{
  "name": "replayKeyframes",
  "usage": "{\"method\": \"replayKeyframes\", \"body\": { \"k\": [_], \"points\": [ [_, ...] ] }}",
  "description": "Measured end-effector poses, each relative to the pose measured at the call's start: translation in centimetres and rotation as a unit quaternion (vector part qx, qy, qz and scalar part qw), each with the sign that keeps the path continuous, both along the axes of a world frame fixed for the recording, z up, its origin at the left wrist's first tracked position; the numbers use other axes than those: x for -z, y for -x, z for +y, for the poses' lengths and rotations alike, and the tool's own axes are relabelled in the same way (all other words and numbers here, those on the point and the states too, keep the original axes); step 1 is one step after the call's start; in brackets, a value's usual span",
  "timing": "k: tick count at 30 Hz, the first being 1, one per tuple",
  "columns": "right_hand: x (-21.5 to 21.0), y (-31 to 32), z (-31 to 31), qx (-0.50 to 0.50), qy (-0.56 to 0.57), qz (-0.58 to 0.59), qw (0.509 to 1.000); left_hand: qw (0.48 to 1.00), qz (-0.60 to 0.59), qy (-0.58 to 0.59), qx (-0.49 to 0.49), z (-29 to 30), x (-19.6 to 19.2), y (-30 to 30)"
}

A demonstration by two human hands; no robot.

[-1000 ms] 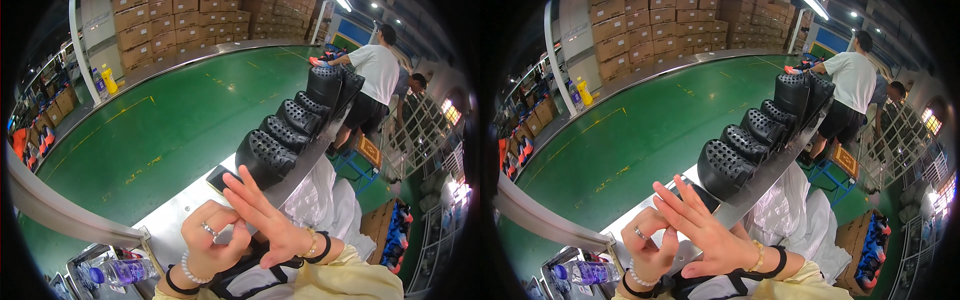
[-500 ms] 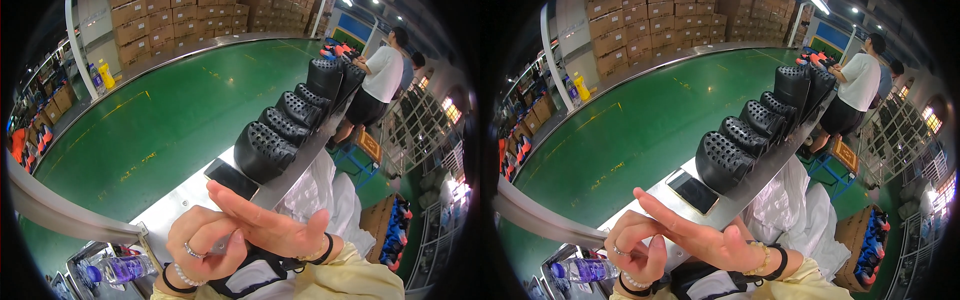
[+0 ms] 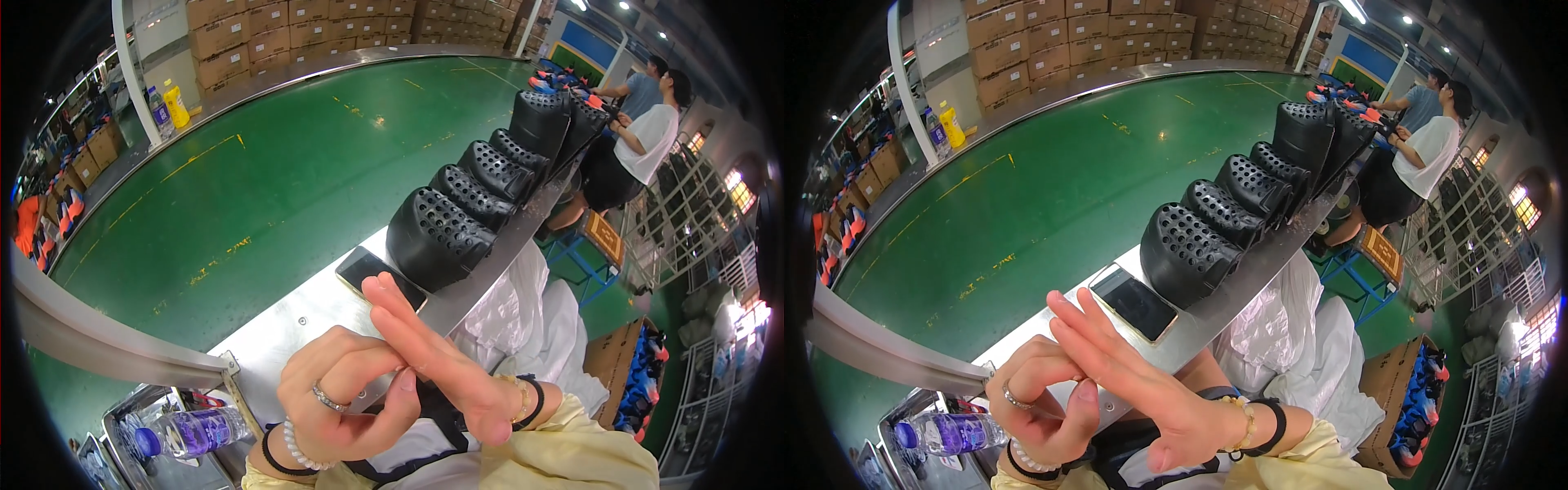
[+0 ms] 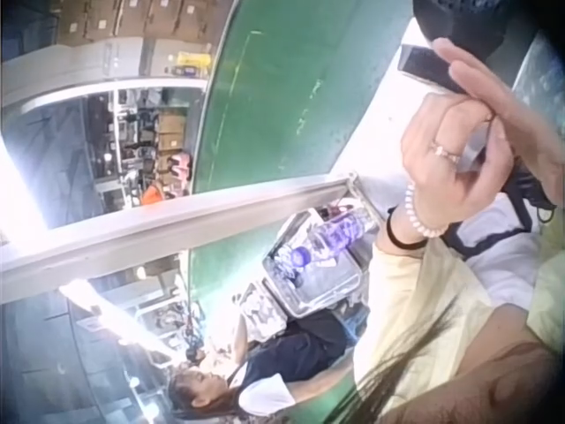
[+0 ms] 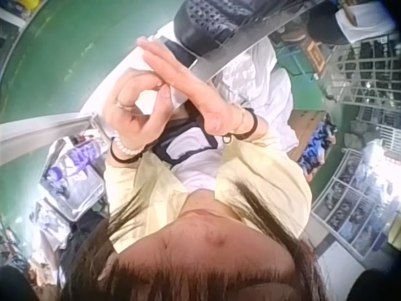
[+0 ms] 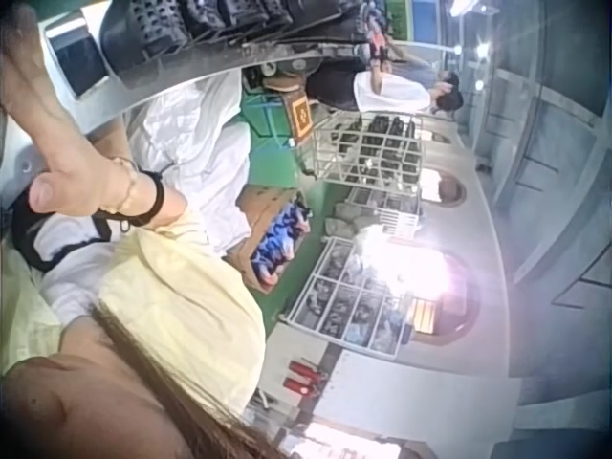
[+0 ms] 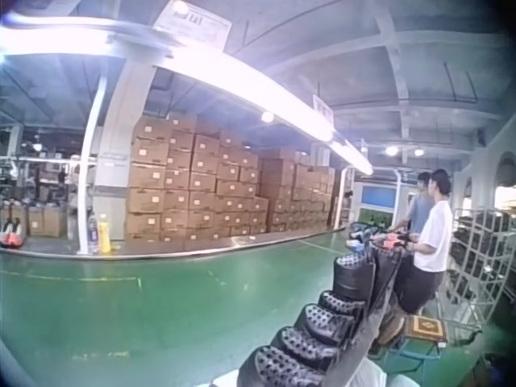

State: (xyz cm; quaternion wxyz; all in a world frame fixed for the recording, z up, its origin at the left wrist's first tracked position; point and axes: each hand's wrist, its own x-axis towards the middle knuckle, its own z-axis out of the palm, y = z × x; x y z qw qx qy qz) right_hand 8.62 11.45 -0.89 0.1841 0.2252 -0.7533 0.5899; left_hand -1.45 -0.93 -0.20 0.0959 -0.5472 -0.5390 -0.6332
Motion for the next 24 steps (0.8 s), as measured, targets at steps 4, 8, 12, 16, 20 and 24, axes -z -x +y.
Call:
{"method": "replayKeyframes", "body": {
  "k": [4, 8, 12, 16, 20, 24],
  "points": [
    [-0.16, -0.14, -0.12, 0.019, -0.041, 0.004, 0.999, 1.000, -0.002, 0.003, 0.002, -0.15, -0.09, -0.14],
    [-0.24, -0.15, -0.16, 0.060, -0.063, 0.030, 0.996, 1.000, 0.002, 0.011, -0.009, -0.15, -0.12, -0.25],
    [-0.20, -0.33, 0.01, 0.109, -0.122, 0.046, 0.985, 0.999, 0.003, 0.028, -0.021, -0.19, -0.01, -0.36],
    [-0.12, -0.29, -0.03, 0.128, -0.145, 0.047, 0.980, 0.999, 0.000, 0.027, -0.016, -0.17, 0.11, -0.25],
    [-0.12, -0.05, -0.06, 0.097, -0.102, 0.041, 0.989, 1.000, -0.007, 0.010, -0.023, 0.03, 0.20, -0.10],
    [-0.62, -0.34, -0.16, 0.053, -0.081, 0.039, 0.995, 0.998, -0.009, 0.021, -0.054, 0.30, 0.49, 0.51]
  ]
}}
